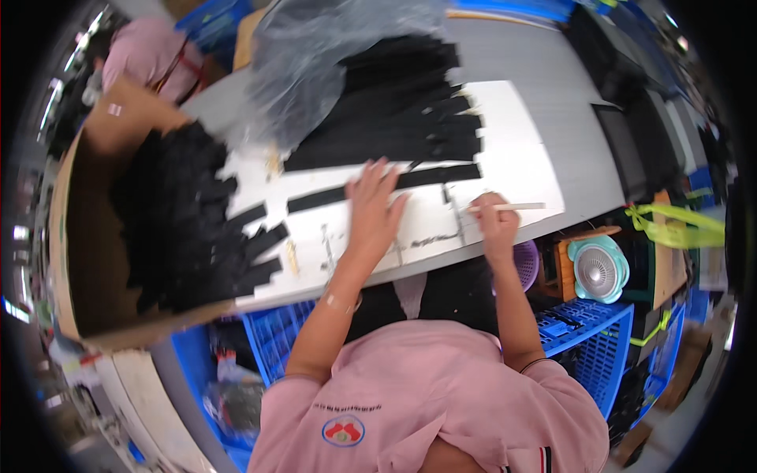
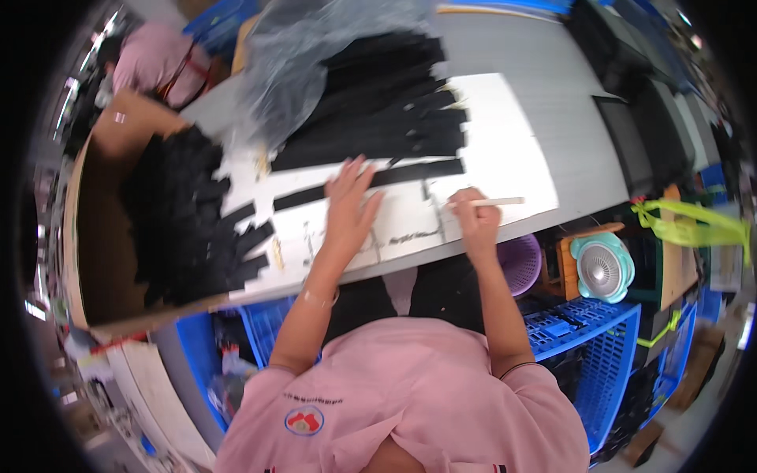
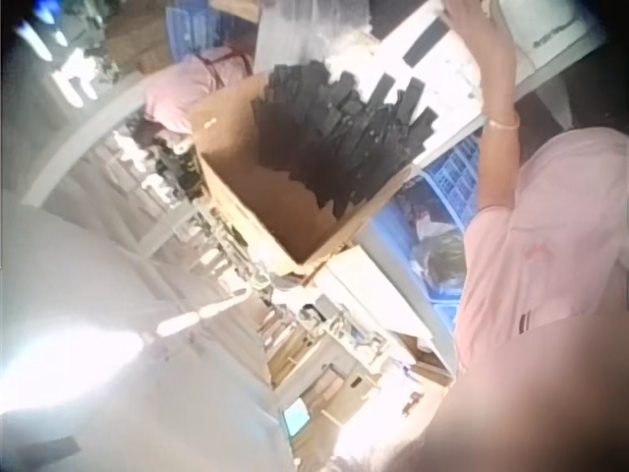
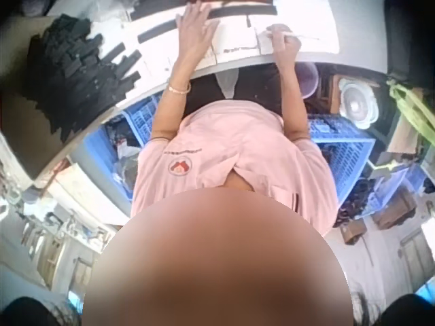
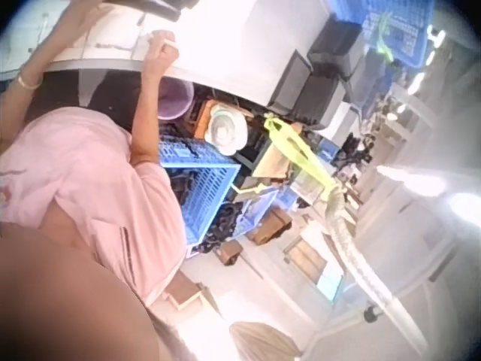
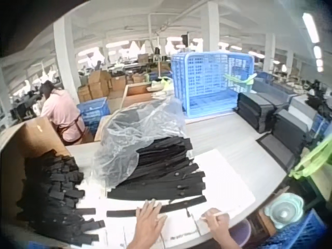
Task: The recorder uses a white pen to mark specific points on black zippers aligned on a template on a workbench.
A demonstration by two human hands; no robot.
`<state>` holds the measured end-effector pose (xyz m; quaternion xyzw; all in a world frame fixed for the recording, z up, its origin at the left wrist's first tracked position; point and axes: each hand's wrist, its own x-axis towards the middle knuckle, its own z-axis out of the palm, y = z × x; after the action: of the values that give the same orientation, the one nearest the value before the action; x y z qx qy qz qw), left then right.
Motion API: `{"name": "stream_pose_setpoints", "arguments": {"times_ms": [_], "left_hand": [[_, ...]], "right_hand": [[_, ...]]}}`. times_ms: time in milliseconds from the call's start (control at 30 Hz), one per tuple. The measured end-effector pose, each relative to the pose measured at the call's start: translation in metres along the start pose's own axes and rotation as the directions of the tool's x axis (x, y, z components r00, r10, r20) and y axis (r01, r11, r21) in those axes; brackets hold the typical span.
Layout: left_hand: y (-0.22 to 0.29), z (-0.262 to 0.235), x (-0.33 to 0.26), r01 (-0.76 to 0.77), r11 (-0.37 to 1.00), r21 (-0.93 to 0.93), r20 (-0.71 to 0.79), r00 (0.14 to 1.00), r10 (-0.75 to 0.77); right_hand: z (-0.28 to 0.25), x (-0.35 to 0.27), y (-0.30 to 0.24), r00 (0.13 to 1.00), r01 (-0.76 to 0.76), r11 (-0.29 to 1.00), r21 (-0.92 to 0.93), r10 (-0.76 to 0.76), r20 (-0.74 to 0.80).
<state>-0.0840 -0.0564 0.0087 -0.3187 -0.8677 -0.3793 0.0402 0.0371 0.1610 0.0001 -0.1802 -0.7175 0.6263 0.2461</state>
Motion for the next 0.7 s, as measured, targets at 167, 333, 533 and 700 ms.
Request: {"name": "stream_pose_setpoints", "arguments": {"times_ms": [167, 333, 533, 700], "left_hand": [[-0.036, -0.058, -0.073, 0.149, 0.960, 0.236, -0.147, 0.982, -0.117], [-0.104, -0.120, -0.142, 0.260, 0.843, 0.470, -0.344, 0.934, -0.096], [-0.127, -0.133, -0.137, 0.335, 0.897, 0.289, -0.449, 0.875, -0.182], [-0.106, -0.122, -0.112, 0.172, 0.909, 0.379, -0.408, 0.913, -0.003]], "right_hand": [[0.001, 0.000, 0.017, 0.996, 0.078, 0.997, 0.027, -0.079, 0.030], [0.002, -0.007, 0.011, 0.992, 0.110, 0.992, -0.057, -0.106, 0.061], [0.008, -0.005, 0.018, 0.990, 0.140, 0.990, -0.010, -0.139, 0.013], [0.009, -0.003, 0.021, 0.988, 0.154, 0.987, -0.042, -0.153, 0.027]]}}
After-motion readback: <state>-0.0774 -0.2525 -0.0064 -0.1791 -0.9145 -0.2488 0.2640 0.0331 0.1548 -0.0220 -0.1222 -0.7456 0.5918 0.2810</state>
